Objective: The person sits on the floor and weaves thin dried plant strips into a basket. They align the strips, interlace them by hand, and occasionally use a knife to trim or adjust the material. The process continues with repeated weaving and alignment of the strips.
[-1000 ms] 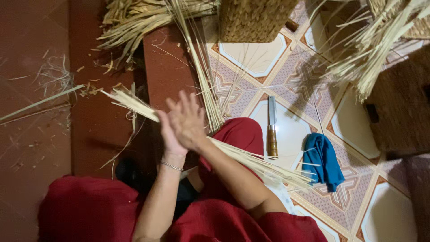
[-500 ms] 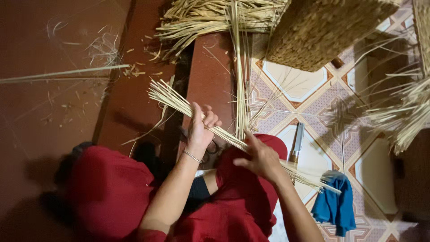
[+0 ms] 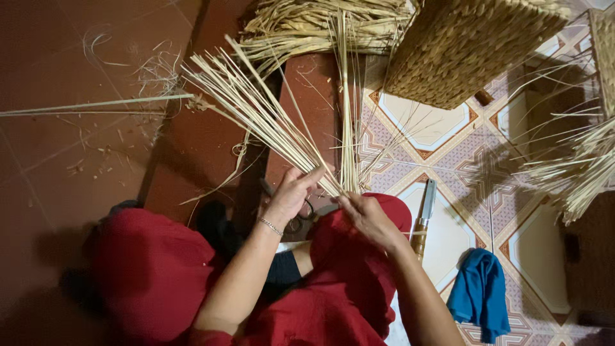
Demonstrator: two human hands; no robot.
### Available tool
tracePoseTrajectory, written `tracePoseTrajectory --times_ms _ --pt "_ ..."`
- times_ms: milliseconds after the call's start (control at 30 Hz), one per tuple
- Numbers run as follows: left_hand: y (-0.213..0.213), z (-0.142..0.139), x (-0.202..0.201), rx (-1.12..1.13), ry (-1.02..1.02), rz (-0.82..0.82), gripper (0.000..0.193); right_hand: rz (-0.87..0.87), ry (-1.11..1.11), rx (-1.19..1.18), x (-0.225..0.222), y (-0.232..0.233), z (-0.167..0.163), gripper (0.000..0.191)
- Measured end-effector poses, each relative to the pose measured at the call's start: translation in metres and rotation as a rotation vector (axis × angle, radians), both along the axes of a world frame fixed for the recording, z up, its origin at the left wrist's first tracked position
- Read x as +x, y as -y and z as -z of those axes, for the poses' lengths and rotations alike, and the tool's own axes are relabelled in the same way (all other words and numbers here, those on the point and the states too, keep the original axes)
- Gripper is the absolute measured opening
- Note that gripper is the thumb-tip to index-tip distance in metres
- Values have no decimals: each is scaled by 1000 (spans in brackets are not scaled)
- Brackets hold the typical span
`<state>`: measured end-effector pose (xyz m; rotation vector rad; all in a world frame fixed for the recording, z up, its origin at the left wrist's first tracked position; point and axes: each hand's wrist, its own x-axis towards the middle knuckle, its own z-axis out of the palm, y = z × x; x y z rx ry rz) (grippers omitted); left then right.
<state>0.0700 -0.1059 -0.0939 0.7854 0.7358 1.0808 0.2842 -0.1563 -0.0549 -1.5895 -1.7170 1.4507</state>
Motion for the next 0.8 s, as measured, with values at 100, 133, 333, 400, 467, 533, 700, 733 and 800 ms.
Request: tracePoseTrajectory --times_ms 100,133,333,400,467,533,700,733,800 --pt "-3 7 -12 49 -74 -7 27 -48 -191 -48 -8 -4 -15 37" --pt "-3 5 -14 112 -51 -43 24 -36 -276 -79 -10 -2 -20 36" --pt "-2 -36 -31 276 -29 -135 34 -12 -488 4 -30 -2 -34 33" --pt "1 -47 -34 293 -23 -108 31 1 -455 56 -33 -1 -40 32" --pt "2 -54 -36 332 -16 -81 28 10 -417 125 -34 1 -47 32" --pt "3 -58 -39 297 -16 -55 28 81 -432 48 -35 5 -55 33" --pt "0 -61 -43 222 34 3 24 175 -527 -48 -40 6 -71 27" --pt "0 -62 -42 269 49 -8 19 179 -536 -42 -40 6 -72 27" --pt "2 -65 -40 363 78 -29 11 166 -554 -11 -41 6 -71 26"
